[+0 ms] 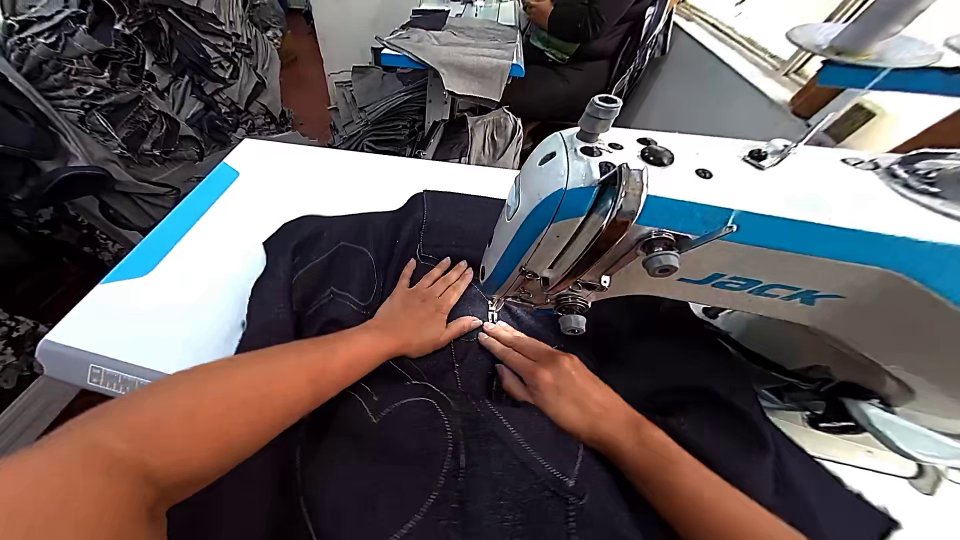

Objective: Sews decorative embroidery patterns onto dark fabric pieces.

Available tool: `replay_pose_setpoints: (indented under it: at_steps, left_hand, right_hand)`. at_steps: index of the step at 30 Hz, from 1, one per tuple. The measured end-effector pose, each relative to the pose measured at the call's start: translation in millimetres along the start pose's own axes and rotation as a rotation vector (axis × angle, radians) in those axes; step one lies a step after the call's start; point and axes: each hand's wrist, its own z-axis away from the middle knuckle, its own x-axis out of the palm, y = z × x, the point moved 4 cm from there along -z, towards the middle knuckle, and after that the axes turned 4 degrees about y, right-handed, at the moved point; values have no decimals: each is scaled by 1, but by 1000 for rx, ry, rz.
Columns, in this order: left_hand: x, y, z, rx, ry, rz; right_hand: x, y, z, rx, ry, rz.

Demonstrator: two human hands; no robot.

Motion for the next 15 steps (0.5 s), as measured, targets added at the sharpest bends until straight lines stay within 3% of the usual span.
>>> replay_pose_setpoints:
  at_steps: [5, 7, 9, 11, 12, 15]
  left_hand:
    - [6, 20, 14, -282, 13, -21]
    - [5, 22, 17, -303, -14, -7]
    - [-1, 20, 17, -259, -51, 19]
    - [-11, 11, 15, -117, -132, 1]
    - [-18, 4, 13, 29, -123, -29]
    - [-27, -19, -2, 760, 1, -102]
  right_hand:
    - [-16, 46, -1, -342, -109, -26]
    - [-29, 47, -9, -276, -247, -1]
    - [-57, 28, -17, -24, -409, 73]
    - [-86, -15, -18, 207, -416, 116]
    - [-97, -43, -19, 261, -308, 124]
    - [-76, -116, -41, 396, -48, 179]
